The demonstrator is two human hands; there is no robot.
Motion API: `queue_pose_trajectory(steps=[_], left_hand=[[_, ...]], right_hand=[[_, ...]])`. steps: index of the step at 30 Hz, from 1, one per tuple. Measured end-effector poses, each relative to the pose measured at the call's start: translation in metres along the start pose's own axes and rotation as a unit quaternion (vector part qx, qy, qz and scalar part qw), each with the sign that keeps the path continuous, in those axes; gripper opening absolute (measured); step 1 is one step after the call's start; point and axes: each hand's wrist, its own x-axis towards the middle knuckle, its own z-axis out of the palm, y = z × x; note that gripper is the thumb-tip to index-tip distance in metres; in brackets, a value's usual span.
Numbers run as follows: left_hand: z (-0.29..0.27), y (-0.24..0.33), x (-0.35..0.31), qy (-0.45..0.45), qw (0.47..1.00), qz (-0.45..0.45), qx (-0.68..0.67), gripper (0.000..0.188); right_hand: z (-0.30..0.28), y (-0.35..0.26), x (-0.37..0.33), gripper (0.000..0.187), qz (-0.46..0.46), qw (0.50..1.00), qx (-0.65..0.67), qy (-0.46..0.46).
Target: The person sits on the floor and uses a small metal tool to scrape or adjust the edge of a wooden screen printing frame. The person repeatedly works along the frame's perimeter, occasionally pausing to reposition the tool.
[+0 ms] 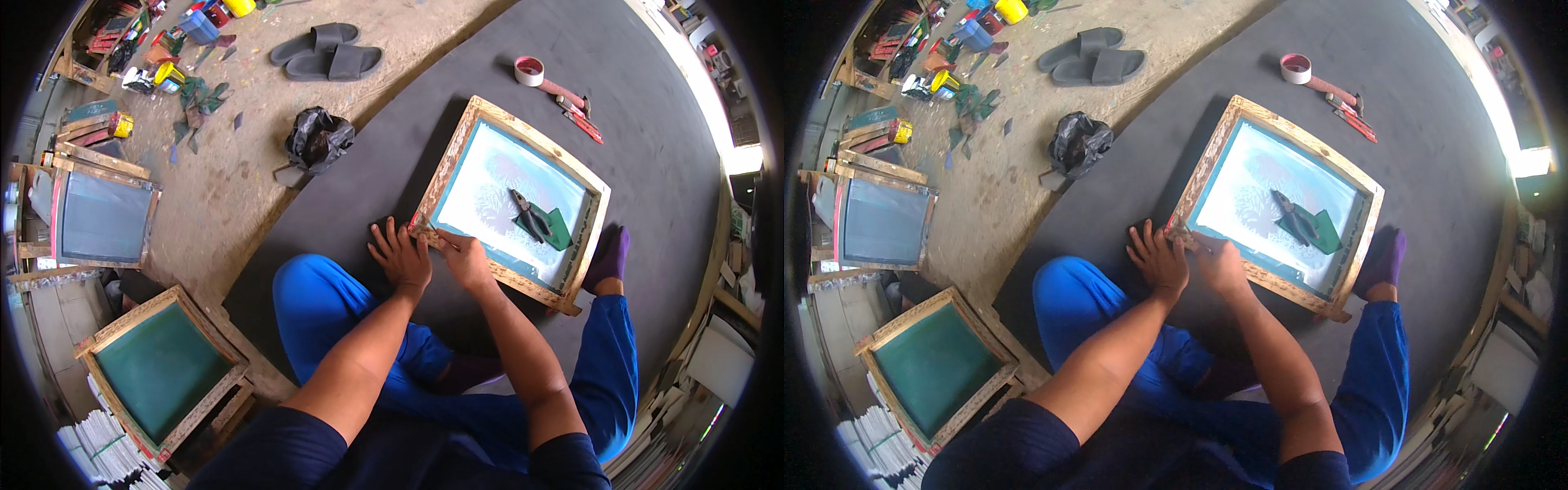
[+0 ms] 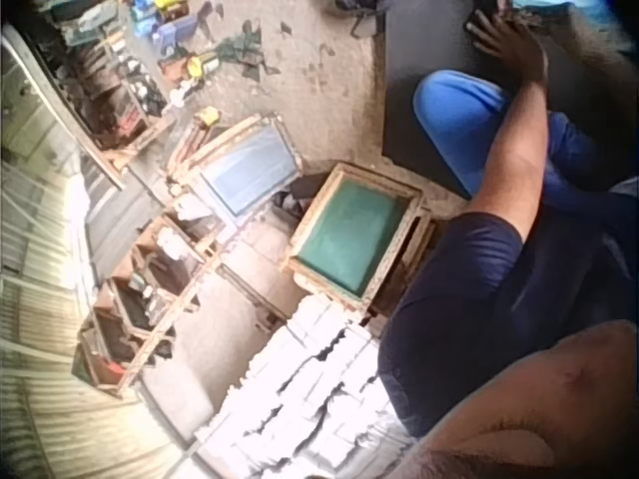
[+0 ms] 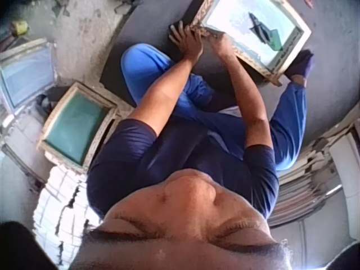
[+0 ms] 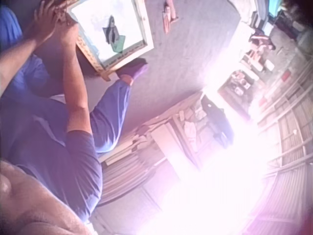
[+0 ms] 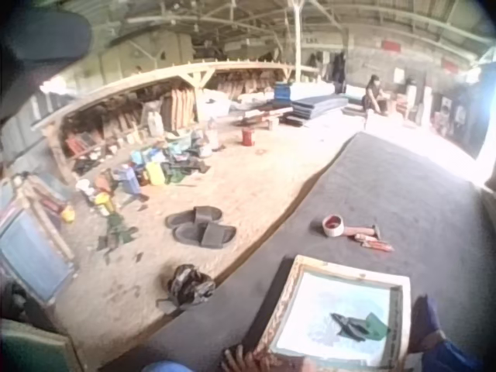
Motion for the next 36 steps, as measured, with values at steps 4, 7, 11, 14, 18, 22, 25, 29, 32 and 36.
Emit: queue_pose_trajectory(steps=[4, 7, 11, 14, 18, 22, 25, 29, 32, 36], left_hand=[[-0.003, 0.000, 0.001, 0.011, 1.000, 0.001, -0.021, 0.053], [-0.005, -0.001, 0.000, 0.010, 1.000, -0.003, -0.021, 0.053], [-0.009, 0.003, 0.000, -0.006, 1.000, -0.005, -0.023, 0.053], [-0.010, 0.001, -0.001, -0.013, 1.000, -0.006, -0.021, 0.054], [-0.010, 0.001, 0.000, -0.018, 1.000, -0.008, -0.012, 0.055], [-0.012, 0.003, 0.000, -0.037, 0.999, -0.013, -0.010, 0.056], [-0.009, 0.002, 0.001, -0.028, 0.999, -0.013, -0.018, 0.057], [-0.009, 0.003, 0.002, -0.041, 0.999, -0.017, -0.021, 0.056], [-0.008, 0.001, 0.001, -0.039, 0.999, -0.020, -0.014, 0.056], [-0.001, 0.000, 0.000, -0.027, 0.999, -0.013, 0.013, 0.056]], right_hand=[[0.003, -0.007, -0.008, 0.037, -0.047, 0.988, -0.145, 0.037], [0.003, -0.006, -0.008, 0.032, -0.055, 0.992, -0.098, 0.057], [0.001, 0.000, -0.009, 0.030, -0.084, 0.991, -0.054, 0.093], [-0.002, -0.012, -0.010, 0.026, -0.043, 0.995, -0.050, 0.074], [-0.008, -0.027, -0.012, 0.024, -0.027, 0.996, -0.048, 0.066], [-0.009, -0.026, -0.008, 0.024, -0.028, 0.996, -0.012, 0.085], [-0.006, -0.019, -0.001, 0.024, -0.059, 0.992, -0.014, 0.109], [-0.007, -0.019, 0.001, 0.023, -0.071, 0.991, -0.035, 0.111], [-0.014, -0.033, 0.000, 0.030, -0.032, 0.987, -0.148, 0.048], [-0.002, -0.048, -0.006, 0.038, -0.006, 0.962, -0.271, 0.021]])
